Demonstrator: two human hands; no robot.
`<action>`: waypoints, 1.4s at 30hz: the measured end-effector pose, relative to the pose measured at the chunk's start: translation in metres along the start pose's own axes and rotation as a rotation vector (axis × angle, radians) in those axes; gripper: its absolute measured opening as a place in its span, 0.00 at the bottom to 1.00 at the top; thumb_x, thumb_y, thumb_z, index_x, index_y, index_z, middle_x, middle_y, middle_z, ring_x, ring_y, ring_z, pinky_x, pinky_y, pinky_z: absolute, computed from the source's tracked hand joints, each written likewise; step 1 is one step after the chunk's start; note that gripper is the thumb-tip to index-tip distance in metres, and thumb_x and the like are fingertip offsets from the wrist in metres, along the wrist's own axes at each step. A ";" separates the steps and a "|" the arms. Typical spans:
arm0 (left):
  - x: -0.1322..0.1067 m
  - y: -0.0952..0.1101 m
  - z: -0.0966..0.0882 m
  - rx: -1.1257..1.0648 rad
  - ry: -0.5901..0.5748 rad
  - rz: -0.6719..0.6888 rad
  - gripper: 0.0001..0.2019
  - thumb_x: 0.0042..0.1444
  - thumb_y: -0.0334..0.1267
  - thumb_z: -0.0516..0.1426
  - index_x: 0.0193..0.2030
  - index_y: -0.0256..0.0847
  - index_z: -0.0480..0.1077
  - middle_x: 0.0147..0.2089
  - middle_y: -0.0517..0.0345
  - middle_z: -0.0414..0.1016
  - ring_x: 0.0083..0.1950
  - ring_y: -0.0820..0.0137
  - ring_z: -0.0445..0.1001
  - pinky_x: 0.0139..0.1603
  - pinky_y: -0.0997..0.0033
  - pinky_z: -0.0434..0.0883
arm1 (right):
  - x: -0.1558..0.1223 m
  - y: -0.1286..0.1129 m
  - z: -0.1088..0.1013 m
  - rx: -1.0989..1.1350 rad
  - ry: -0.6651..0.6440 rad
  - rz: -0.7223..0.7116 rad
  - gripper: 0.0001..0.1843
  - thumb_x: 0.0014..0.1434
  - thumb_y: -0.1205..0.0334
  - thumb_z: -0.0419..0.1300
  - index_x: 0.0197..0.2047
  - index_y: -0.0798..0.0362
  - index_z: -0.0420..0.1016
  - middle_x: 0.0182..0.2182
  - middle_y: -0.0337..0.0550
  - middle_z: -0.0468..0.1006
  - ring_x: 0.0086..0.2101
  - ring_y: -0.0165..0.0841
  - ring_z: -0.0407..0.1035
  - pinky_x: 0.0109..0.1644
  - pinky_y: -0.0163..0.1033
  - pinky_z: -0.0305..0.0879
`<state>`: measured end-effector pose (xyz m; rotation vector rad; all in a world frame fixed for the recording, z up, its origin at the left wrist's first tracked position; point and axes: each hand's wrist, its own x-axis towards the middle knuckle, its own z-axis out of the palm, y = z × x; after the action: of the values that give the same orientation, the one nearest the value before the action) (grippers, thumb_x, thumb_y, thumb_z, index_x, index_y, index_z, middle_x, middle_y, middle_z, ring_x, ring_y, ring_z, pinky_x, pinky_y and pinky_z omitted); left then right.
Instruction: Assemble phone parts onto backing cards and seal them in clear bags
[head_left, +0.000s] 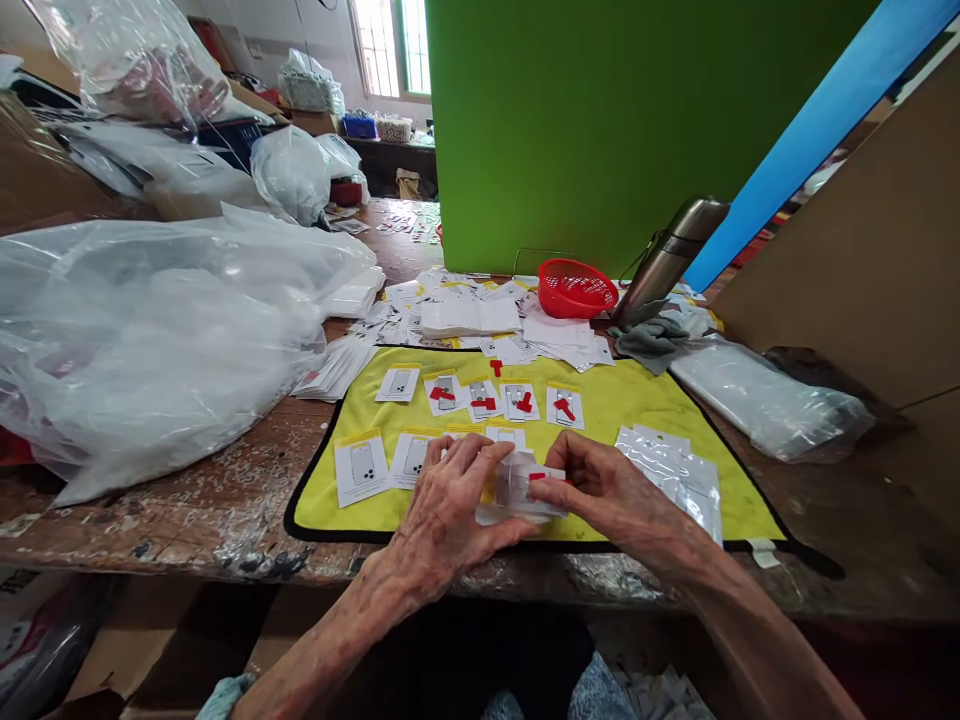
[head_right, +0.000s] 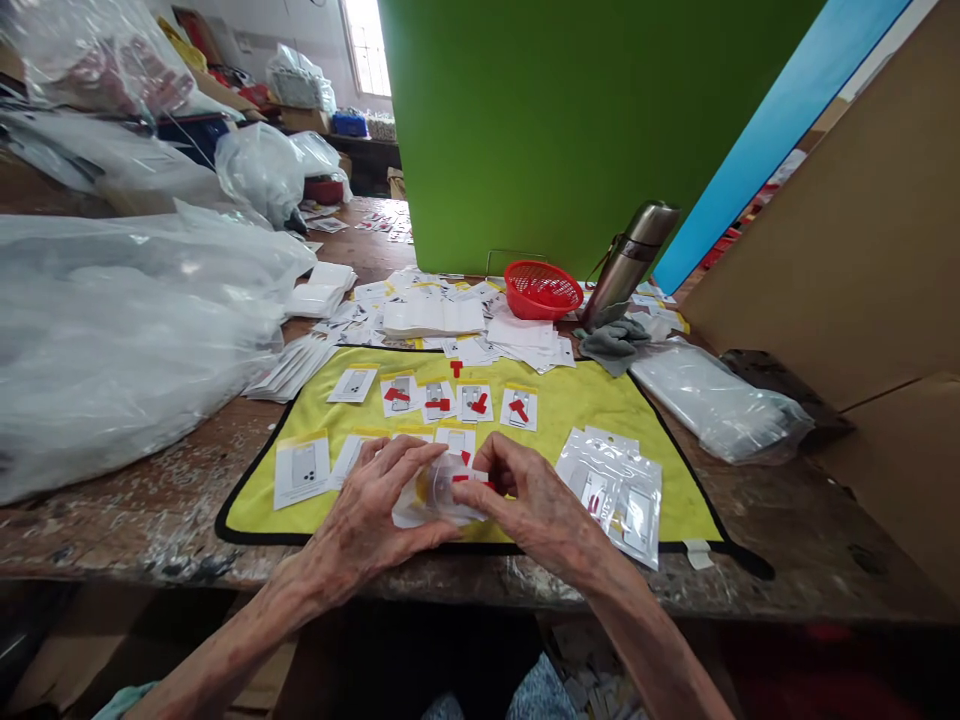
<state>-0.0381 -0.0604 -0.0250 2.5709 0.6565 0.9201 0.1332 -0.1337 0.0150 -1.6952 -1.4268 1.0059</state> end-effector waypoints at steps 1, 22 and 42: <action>0.000 0.000 0.001 -0.010 0.000 0.003 0.29 0.44 0.44 0.66 0.52 0.37 0.64 0.44 0.49 0.74 0.45 0.59 0.73 0.48 0.54 0.66 | 0.000 0.000 0.001 -0.019 0.010 -0.010 0.15 0.56 0.51 0.58 0.27 0.51 0.61 0.24 0.34 0.63 0.25 0.27 0.56 0.28 0.34 0.53; -0.004 -0.005 0.003 -0.009 0.051 0.038 0.30 0.46 0.41 0.65 0.55 0.38 0.62 0.47 0.47 0.74 0.47 0.59 0.73 0.49 0.54 0.67 | -0.006 -0.012 0.002 0.314 -0.106 0.101 0.17 0.54 0.49 0.61 0.34 0.50 0.58 0.20 0.33 0.72 0.20 0.28 0.68 0.26 0.34 0.65; -0.001 -0.003 0.009 -0.072 0.029 0.016 0.31 0.45 0.38 0.66 0.57 0.39 0.64 0.47 0.48 0.73 0.47 0.60 0.72 0.47 0.57 0.70 | -0.013 -0.010 0.005 0.019 0.121 -0.006 0.11 0.57 0.52 0.57 0.35 0.51 0.69 0.24 0.37 0.72 0.25 0.29 0.67 0.30 0.35 0.64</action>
<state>-0.0336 -0.0602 -0.0339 2.5080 0.6000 0.9698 0.1232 -0.1452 0.0228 -1.7072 -1.3402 0.8951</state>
